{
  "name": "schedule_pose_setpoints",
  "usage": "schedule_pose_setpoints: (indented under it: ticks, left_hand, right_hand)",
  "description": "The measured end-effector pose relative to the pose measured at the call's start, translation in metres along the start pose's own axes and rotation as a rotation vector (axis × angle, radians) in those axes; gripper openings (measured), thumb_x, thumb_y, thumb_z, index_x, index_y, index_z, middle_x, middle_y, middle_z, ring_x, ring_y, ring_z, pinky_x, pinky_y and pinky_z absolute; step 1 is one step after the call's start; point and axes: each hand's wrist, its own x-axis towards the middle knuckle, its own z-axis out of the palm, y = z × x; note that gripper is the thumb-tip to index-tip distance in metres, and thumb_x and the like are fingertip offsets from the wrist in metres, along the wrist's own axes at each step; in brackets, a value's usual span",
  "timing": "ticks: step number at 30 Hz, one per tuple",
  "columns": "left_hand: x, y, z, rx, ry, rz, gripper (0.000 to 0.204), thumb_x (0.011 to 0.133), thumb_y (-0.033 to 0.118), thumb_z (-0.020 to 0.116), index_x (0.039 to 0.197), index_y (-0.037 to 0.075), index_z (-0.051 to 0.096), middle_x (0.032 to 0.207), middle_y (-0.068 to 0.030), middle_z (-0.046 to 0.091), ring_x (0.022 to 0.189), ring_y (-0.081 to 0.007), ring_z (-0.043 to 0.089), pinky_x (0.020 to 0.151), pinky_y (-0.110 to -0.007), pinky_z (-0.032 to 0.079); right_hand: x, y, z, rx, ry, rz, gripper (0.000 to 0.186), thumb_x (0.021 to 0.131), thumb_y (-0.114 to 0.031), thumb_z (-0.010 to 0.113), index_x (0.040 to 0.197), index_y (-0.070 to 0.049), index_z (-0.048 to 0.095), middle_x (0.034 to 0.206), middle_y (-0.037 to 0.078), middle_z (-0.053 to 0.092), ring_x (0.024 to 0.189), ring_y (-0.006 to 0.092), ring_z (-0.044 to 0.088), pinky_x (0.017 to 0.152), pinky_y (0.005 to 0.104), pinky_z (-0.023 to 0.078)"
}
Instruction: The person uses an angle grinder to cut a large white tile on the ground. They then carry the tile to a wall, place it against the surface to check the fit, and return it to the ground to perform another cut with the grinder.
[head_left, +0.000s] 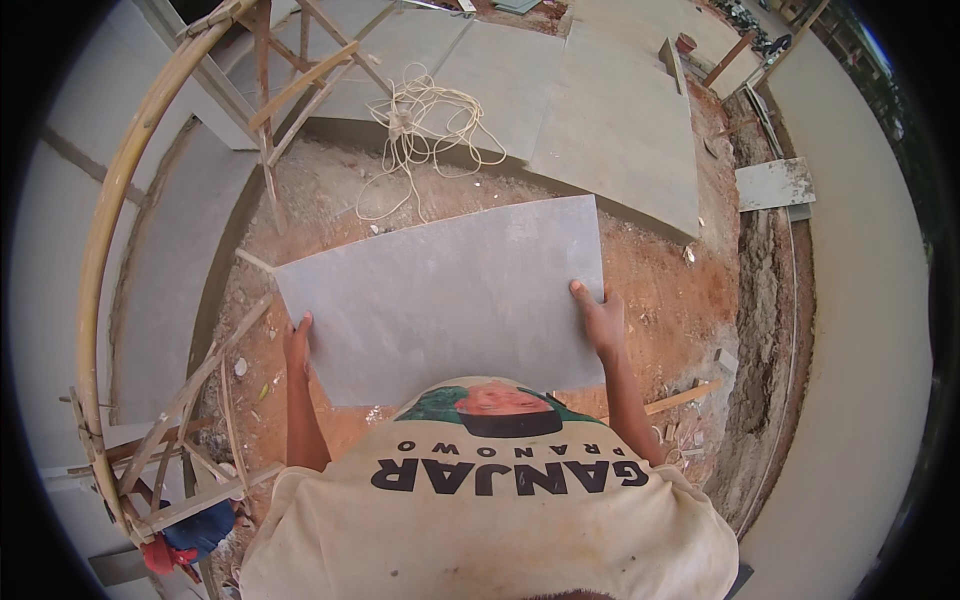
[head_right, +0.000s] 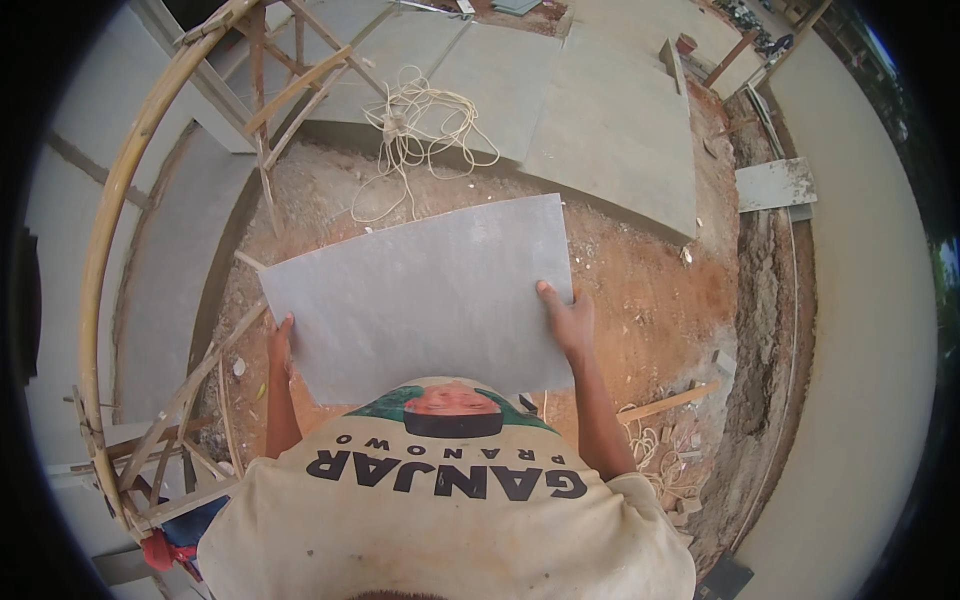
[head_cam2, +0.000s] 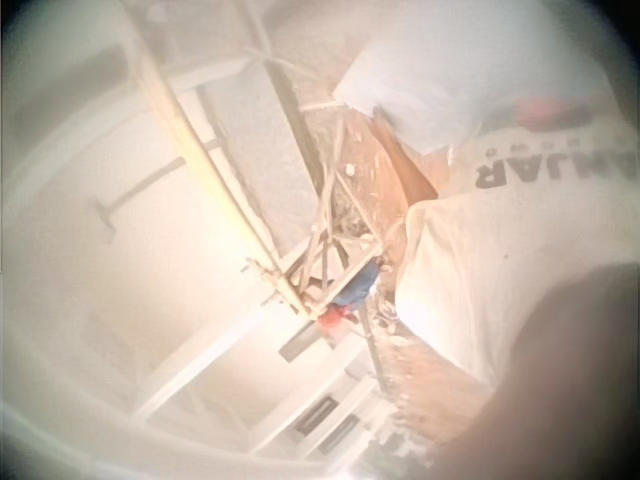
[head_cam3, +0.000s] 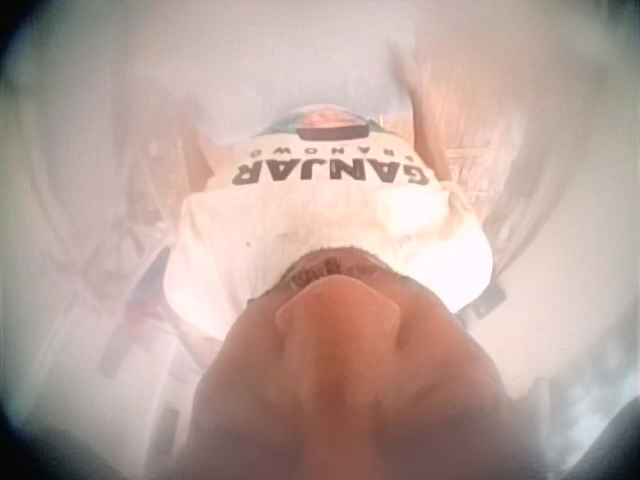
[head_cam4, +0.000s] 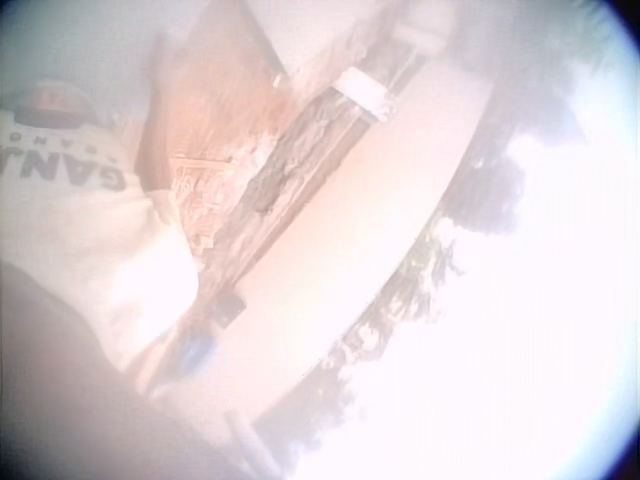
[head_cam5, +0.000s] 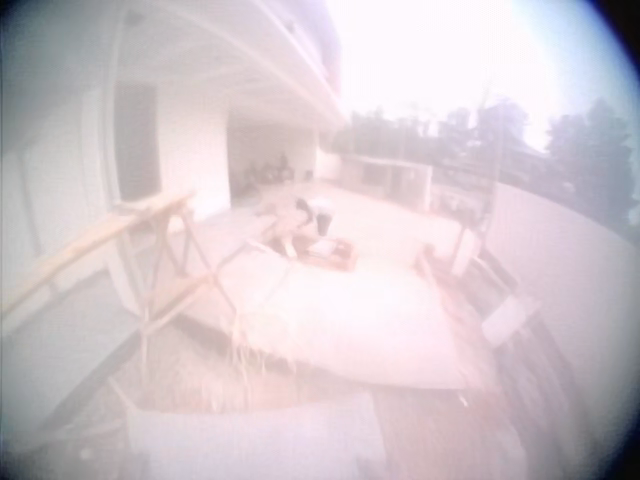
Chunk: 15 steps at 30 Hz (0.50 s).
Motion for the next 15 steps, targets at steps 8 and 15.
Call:
schedule_pose_setpoints:
  ticks: [8,15]
  left_hand:
    - [0.066,0.021,0.089,-0.002,0.076,-0.133,0.066,0.092,0.038,0.072,0.141,-0.003,0.054,0.140,-0.0131,0.058,0.129,-0.0261,0.053,0.110,-0.039,0.039]
    - [0.130,0.078,0.162,-0.068,0.140,-0.087,0.065,0.093,0.037,0.072,0.142,-0.003,0.053,0.139,-0.0132,0.059,0.129,-0.0256,0.053,0.112,-0.039,0.037]
  right_hand:
    - [0.187,-0.046,0.016,0.016,-0.140,0.050,0.058,0.085,-0.043,0.079,0.111,0.007,0.069,0.099,0.019,0.075,0.088,0.0244,0.073,0.079,0.0373,0.057]
    - [0.316,-0.091,0.043,-0.047,-0.152,-0.017,0.058,0.084,-0.043,0.079,0.111,0.007,0.069,0.098,0.019,0.075,0.088,0.0248,0.073,0.078,0.0386,0.057]
